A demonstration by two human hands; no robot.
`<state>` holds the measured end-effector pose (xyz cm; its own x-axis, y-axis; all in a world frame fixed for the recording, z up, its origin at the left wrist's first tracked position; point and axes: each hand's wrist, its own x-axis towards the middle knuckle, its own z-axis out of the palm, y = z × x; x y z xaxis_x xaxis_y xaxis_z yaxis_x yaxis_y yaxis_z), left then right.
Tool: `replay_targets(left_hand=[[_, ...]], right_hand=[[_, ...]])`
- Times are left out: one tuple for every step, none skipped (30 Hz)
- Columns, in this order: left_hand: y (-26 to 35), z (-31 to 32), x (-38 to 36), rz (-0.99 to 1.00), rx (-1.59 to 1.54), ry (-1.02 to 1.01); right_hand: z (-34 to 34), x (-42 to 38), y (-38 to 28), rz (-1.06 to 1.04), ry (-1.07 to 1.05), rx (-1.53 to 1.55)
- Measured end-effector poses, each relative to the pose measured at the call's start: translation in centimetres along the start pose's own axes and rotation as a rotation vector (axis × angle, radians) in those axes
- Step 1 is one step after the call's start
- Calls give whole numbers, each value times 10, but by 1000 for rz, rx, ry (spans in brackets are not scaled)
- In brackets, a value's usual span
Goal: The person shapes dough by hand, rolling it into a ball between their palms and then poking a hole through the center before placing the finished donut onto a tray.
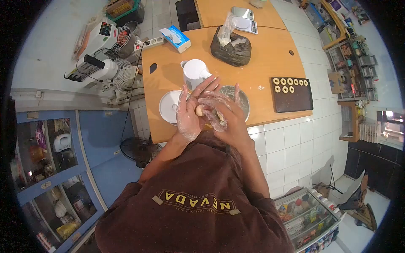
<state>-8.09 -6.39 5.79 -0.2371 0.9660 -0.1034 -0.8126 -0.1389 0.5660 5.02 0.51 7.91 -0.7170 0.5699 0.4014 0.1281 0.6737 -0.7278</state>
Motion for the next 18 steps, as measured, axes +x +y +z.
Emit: replay_targets(left_hand=[[0,0,0,-4,-3,0],[0,-1,0,-9,-3,5],[0,-2,0,-15,-4,10],[0,-3,1,-22,-5,14],[0,-3,1,-28,-16,17],[0,-2,0,-35,-26,19],[0,-2,0,-43,-36,21],[-2,-3,0,-52,-42,23],[-3,-4,0,-61,-48,26],[-4,-5,1,-70,-53,28],[-4,-5,0,-83,-76,26],[-3,-2,0,-94,-99,23],[-2,-1,-1,-106,-122,21],[-3,-1,-1,-128,-161,23],[-3,-3,-2,-151,-201,24],[-3,-5,-2,-174,-240,24],[-6,-12,-3,-177,-201,9],[-9,-19,-3,-180,-162,-6]], right_hand=[[0,0,1,-7,-9,-6],[1,-1,2,-4,-25,-9],[1,-2,3,0,-40,-11],[1,-3,4,4,-56,-14],[2,-4,6,1,-67,-23],[3,-5,7,-3,-77,-33],[3,-6,8,-6,-87,-43],[5,-7,7,17,-69,-52],[7,-6,6,40,-51,-61],[9,-6,5,62,-33,-69],[7,-5,4,63,-27,-49],[4,-3,1,63,-21,-30],[2,-2,0,64,-15,-10],[1,-3,2,75,-19,-8],[0,-5,4,87,-22,-6],[-1,-5,5,86,-20,4],[-2,-5,5,86,-17,13],[-4,-3,5,74,-11,32]])
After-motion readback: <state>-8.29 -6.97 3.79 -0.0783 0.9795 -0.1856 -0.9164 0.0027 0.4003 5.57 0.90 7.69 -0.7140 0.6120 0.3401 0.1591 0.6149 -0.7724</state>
